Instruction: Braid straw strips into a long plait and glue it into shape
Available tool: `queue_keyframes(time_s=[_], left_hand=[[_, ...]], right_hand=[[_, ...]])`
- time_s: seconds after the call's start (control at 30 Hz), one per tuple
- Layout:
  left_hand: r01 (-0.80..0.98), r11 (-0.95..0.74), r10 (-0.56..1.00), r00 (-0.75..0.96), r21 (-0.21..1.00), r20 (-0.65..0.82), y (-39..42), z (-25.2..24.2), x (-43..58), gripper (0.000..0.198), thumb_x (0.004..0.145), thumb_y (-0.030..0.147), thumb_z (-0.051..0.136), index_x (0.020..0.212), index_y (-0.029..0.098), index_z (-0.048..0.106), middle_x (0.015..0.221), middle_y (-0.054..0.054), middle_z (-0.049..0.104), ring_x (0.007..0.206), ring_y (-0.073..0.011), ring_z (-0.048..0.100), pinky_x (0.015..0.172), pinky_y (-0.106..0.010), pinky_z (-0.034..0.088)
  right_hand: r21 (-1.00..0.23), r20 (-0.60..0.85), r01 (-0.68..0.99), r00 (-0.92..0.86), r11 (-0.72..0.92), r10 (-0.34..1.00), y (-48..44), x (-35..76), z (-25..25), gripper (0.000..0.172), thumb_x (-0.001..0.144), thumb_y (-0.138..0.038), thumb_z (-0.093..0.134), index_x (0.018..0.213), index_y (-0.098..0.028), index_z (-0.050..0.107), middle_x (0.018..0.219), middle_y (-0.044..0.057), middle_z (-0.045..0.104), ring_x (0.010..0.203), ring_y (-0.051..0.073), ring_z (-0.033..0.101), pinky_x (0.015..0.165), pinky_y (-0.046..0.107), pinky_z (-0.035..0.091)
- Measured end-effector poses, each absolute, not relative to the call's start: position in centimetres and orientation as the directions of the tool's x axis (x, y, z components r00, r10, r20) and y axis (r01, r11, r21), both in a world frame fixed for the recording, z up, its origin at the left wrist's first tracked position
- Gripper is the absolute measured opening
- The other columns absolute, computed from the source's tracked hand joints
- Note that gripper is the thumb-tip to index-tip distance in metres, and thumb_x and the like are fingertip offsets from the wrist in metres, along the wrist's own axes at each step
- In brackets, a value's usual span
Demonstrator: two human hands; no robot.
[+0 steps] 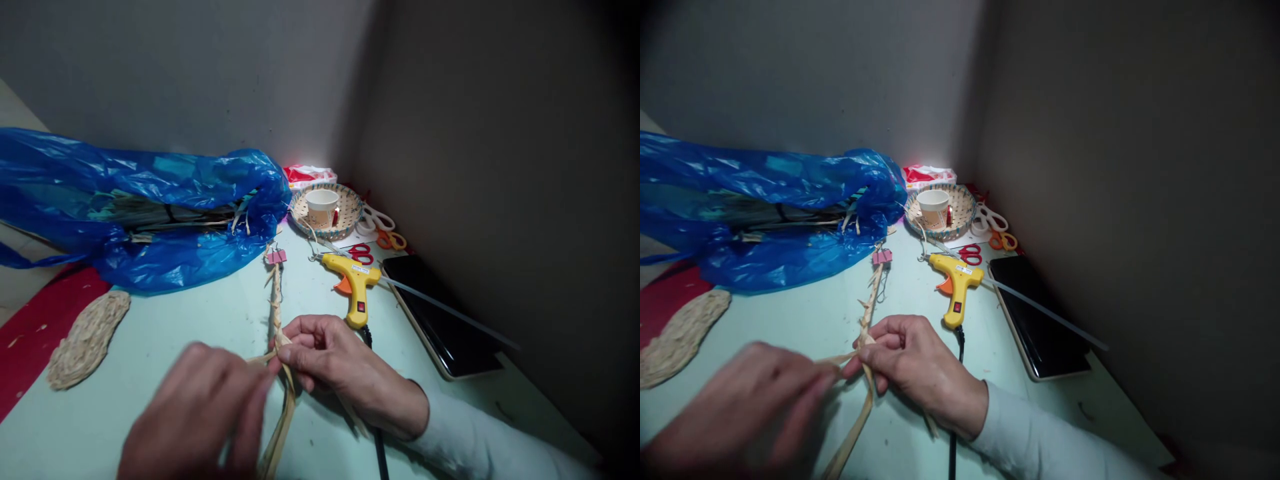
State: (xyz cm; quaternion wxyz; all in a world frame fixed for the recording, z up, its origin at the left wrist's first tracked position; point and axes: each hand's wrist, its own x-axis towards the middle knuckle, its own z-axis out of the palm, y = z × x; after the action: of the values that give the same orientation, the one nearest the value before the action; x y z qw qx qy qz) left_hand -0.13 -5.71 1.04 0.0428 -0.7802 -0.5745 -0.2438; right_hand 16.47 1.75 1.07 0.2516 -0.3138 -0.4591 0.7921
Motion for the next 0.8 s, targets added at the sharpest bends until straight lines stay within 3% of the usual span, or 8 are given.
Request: queue_keyframes(time_s=[0.07,0.13,0.2,0.3,0.4,0.53,0.63,0.8], left_hand=[[0.804,-0.153,0.954,-0.031,0.575,0.297,-4.5,2.1,-0.7,0.011,0.088,0.030,0.054,0.093,0.023,0.061,0.086,-0.003,0.065,0.086,-0.0231,0.058,0.080,-0.036,0.041],[0.494,0.117,0.993,-0.036,0.862,-0.114,-3.4,2.5,-0.8,0.020,0.090,0.040,0.052,0.098,0.022,0.059,0.085,-0.002,0.065,0.082,-0.0204,0.059,0.077,-0.033,0.044],[0.182,0.384,0.899,0.149,0.905,-0.412,-2.6,2.0,-0.7,0.026,0.090,0.042,0.051,0.100,0.020,0.059,0.074,0.000,0.061,0.062,-0.0136,0.052,0.061,-0.026,0.043],[-0.060,0.566,0.809,0.229,0.822,-0.541,-2.4,0.6,-0.6,0.029,0.087,0.041,0.059,0.106,0.019,0.059,0.066,0.005,0.054,0.044,-0.0051,0.030,0.042,-0.017,0.022],[-0.074,0.549,0.832,0.137,0.832,-0.537,-2.8,-0.1,-0.7,0.024,0.087,0.039,0.060,0.105,0.023,0.062,0.069,0.003,0.059,0.054,-0.0083,0.046,0.049,-0.016,0.033],[0.239,0.359,0.913,0.113,0.902,-0.393,-2.9,0.8,-0.6,0.027,0.090,0.038,0.054,0.070,0.022,0.062,0.066,0.002,0.059,0.073,-0.0164,0.057,0.072,-0.024,0.045],[0.406,0.270,0.939,0.091,0.873,-0.332,-2.7,1.4,-0.2,0.035,0.090,0.037,0.050,0.061,0.022,0.060,0.063,0.002,0.060,0.068,-0.0183,0.056,0.068,-0.026,0.044],[0.562,0.136,0.989,-0.024,0.816,-0.148,-3.3,1.6,0.3,0.027,0.087,0.036,0.054,0.067,0.024,0.068,0.065,0.001,0.065,0.064,-0.0193,0.058,0.062,-0.026,0.043]], right_hand=[[-0.889,-0.249,-0.120,-0.684,-0.442,0.686,1.6,16.3,0.9,0.016,0.084,-0.026,0.065,0.082,-0.014,0.054,0.072,0.002,0.067,0.049,0.005,0.038,0.049,0.018,0.028],[-0.895,-0.232,-0.129,-0.686,-0.428,0.690,1.3,16.2,0.7,0.020,0.082,-0.029,0.067,0.084,-0.015,0.052,0.070,0.001,0.065,0.050,0.005,0.040,0.049,0.018,0.029],[-0.907,-0.228,-0.113,-0.678,-0.405,0.699,1.2,16.1,0.4,0.023,0.081,-0.032,0.068,0.084,-0.015,0.052,0.068,-0.001,0.062,0.050,0.006,0.043,0.049,0.018,0.030],[-0.930,-0.224,-0.069,-0.673,-0.362,0.704,1.0,16.1,0.1,0.021,0.082,-0.030,0.066,0.087,-0.016,0.051,0.071,-0.001,0.061,0.051,0.006,0.046,0.050,0.019,0.036],[-0.948,-0.218,-0.030,-0.667,-0.318,0.713,0.8,16.0,-0.1,0.016,0.084,-0.024,0.061,0.094,-0.018,0.049,0.072,-0.001,0.063,0.053,0.008,0.048,0.052,0.020,0.041],[-0.971,-0.231,0.108,-0.645,-0.213,0.728,0.4,16.2,0.1,0.012,0.088,-0.020,0.052,0.099,-0.020,0.047,0.076,0.000,0.067,0.050,0.009,0.049,0.051,0.021,0.041],[-0.952,-0.190,0.305,-0.583,-0.004,0.790,-0.2,16.7,0.7,0.018,0.091,-0.026,0.050,0.108,-0.022,0.046,0.085,0.002,0.068,0.055,0.011,0.052,0.053,0.023,0.039],[-0.736,-0.089,0.593,-0.562,0.326,0.822,-1.3,17.2,1.7,0.020,0.094,-0.027,0.045,0.114,-0.024,0.048,0.075,0.003,0.066,0.066,0.020,0.060,0.058,0.028,0.038]])
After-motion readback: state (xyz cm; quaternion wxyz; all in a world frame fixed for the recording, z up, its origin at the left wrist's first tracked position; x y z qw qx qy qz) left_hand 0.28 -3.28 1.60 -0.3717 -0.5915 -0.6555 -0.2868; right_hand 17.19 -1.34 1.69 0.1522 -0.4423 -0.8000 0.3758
